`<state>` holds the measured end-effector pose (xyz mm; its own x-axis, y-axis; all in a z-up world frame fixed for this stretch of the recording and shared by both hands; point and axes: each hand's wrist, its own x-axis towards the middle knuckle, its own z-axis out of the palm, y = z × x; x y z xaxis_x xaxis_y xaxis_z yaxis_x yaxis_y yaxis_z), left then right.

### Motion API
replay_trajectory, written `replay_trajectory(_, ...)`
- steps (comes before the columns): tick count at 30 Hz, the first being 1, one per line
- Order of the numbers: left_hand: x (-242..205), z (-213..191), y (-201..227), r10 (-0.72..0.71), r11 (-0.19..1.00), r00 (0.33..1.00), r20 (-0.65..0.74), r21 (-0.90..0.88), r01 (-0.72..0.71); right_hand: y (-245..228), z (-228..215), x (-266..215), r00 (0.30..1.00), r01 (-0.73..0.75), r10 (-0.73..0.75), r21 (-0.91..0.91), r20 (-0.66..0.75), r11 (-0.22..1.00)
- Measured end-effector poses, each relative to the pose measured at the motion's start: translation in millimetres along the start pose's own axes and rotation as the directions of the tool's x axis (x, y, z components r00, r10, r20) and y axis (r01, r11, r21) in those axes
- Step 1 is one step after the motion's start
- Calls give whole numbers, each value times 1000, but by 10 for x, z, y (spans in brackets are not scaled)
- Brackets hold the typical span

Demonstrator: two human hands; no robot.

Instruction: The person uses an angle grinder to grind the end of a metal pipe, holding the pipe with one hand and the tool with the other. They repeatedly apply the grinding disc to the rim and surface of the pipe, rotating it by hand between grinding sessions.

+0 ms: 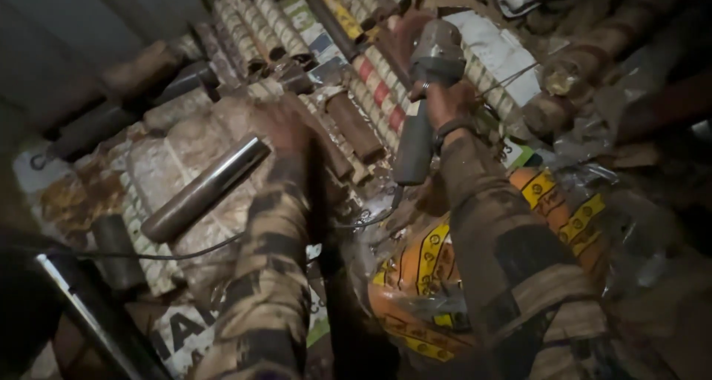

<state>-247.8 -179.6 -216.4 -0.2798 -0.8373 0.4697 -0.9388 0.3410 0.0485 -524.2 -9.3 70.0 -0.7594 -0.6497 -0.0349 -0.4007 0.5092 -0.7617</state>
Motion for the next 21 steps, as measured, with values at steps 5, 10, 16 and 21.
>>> replay_trajectory(5, 565, 186, -323, -107, 974, 922, 373, 226, 22, 309, -33, 409, 999, -31, 38, 153, -38, 988)
replay_trajectory(10, 475, 462, -425, 71, 940, 917, 393, 282, -194, 468, -19, 459, 998, 24, -9, 270, -57, 963)
replay_trajectory(16, 165, 373, -236, 231, 966, 947, 223, 67, -251, 399, 210, 598, 998, 58, -69, 496, 4, 866)
replay_trajectory(21, 24, -90, 8, 226, 973, 974, 24, 50, -227, 494, 343, 676, 996, -4, -46, 544, 78, 839)
